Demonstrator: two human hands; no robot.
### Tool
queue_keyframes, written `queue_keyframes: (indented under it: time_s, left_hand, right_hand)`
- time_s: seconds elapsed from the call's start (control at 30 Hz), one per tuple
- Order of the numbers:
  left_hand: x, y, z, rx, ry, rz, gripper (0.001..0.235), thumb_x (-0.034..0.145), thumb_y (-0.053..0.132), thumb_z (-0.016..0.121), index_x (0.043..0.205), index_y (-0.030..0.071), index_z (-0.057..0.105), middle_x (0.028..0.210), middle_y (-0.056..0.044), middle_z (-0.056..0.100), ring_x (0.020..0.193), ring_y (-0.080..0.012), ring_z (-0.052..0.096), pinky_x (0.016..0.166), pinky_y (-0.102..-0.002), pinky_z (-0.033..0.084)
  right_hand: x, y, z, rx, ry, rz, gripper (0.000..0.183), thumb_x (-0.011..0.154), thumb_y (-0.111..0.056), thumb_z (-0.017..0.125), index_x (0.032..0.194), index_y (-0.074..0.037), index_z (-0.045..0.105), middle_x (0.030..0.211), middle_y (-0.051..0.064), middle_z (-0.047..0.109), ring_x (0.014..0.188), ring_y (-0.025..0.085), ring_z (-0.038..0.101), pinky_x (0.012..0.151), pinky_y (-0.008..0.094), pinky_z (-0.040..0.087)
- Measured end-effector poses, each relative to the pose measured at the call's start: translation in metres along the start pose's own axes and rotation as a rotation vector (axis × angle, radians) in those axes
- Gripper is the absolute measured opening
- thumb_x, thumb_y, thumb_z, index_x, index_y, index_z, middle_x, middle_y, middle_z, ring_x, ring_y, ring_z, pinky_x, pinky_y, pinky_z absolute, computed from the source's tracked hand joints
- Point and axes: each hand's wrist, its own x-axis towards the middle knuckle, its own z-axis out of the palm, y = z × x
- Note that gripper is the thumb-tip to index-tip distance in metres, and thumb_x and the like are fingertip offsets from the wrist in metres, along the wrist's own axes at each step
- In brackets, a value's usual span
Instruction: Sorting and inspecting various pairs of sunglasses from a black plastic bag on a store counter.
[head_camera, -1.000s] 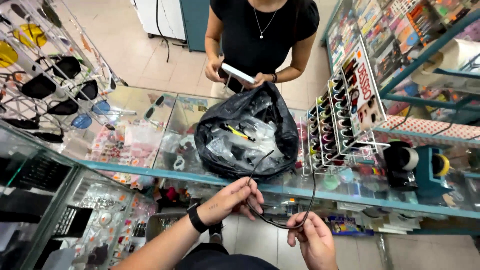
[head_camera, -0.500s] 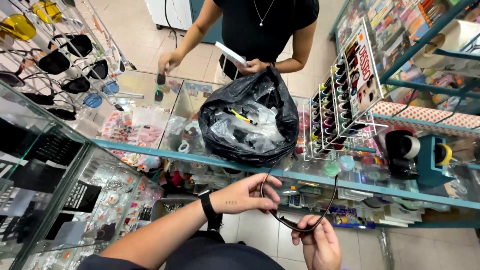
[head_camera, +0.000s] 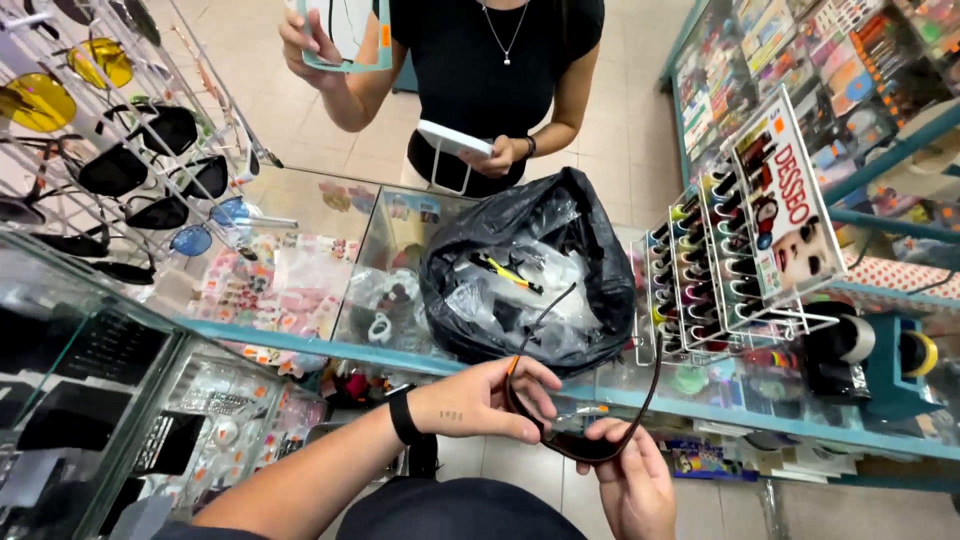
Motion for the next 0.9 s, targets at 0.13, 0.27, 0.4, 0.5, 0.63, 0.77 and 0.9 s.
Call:
queue_keyframes:
  time_s: [0.13,0.27,0.4,0.5,0.63,0.77,0.9]
  left_hand:
    - [-0.001,0.004,-0.04,0.0,0.037,0.101,0.051,0.089,0.008,0.077,0.133,0.006,0.053,0.116,-0.014,0.068,0.107,-0.0244,0.073,0.092,-0.035,0.063]
    - [-0.01,0.009,-0.081,0.002,-0.037,0.081,0.047,0.093,0.007,0.074,0.135,0.008,0.054,0.123,-0.014,0.068,0.107,-0.0212,0.071,0.095,-0.032,0.06]
    - [-0.017,0.026,-0.112,0.029,0.028,0.023,0.044,0.092,0.006,0.074,0.132,0.009,0.056,0.12,-0.011,0.069,0.104,-0.0175,0.071,0.093,-0.033,0.063]
    - [-0.017,0.034,-0.131,0.026,0.036,0.087,0.042,0.093,0.012,0.075,0.131,0.009,0.057,0.118,-0.012,0.07,0.104,-0.0199,0.071,0.091,-0.032,0.062]
    - [-0.014,0.063,-0.153,0.188,0.083,0.05,0.064,0.092,0.031,0.07,0.144,0.008,0.042,0.12,-0.009,0.067,0.095,-0.0141,0.067,0.087,-0.027,0.054]
    - [0.006,0.133,-0.194,0.558,0.308,0.204,0.116,0.083,0.075,0.047,0.162,0.016,-0.012,0.139,-0.02,0.057,0.124,-0.0302,0.062,0.101,-0.041,0.056]
    - [0.05,0.208,-0.241,0.482,0.643,0.553,0.1,0.096,0.043,0.063,0.165,0.016,-0.005,0.11,-0.009,0.072,0.09,-0.0101,0.067,0.089,-0.025,0.055]
  right_hand:
    - [0.026,0.024,0.025,0.008,-0.048,0.044,0.025,0.108,-0.019,0.049,0.106,0.005,0.058,0.11,0.032,0.063,0.086,0.041,0.063,0.07,0.045,0.054]
    - [0.055,0.05,0.034,0.004,0.109,0.183,0.028,0.109,-0.022,0.044,0.104,0.004,0.055,0.109,0.033,0.063,0.087,0.046,0.066,0.064,0.049,0.054]
    - [0.085,0.062,0.059,-0.064,0.084,0.233,0.028,0.106,-0.026,0.046,0.105,0.001,0.053,0.115,0.037,0.069,0.091,0.046,0.072,0.069,0.048,0.059]
    - [0.102,0.067,0.078,-0.024,-0.008,0.205,0.03,0.106,-0.026,0.047,0.106,0.003,0.053,0.123,0.044,0.069,0.083,0.057,0.075,0.056,0.047,0.062]
    - [0.116,0.073,0.083,-0.047,0.028,0.163,0.03,0.106,-0.026,0.047,0.108,0.002,0.056,0.121,0.044,0.069,0.067,0.05,0.072,0.063,0.053,0.061]
    - [0.121,0.07,0.106,-0.161,-0.048,-0.155,0.027,0.11,-0.025,0.048,0.104,0.0,0.057,0.107,0.036,0.069,0.102,0.045,0.069,0.074,0.052,0.065]
    - [0.115,0.061,0.125,-0.281,-0.041,-0.121,0.026,0.11,-0.025,0.047,0.104,-0.001,0.057,0.107,0.032,0.07,0.103,0.042,0.071,0.08,0.051,0.064]
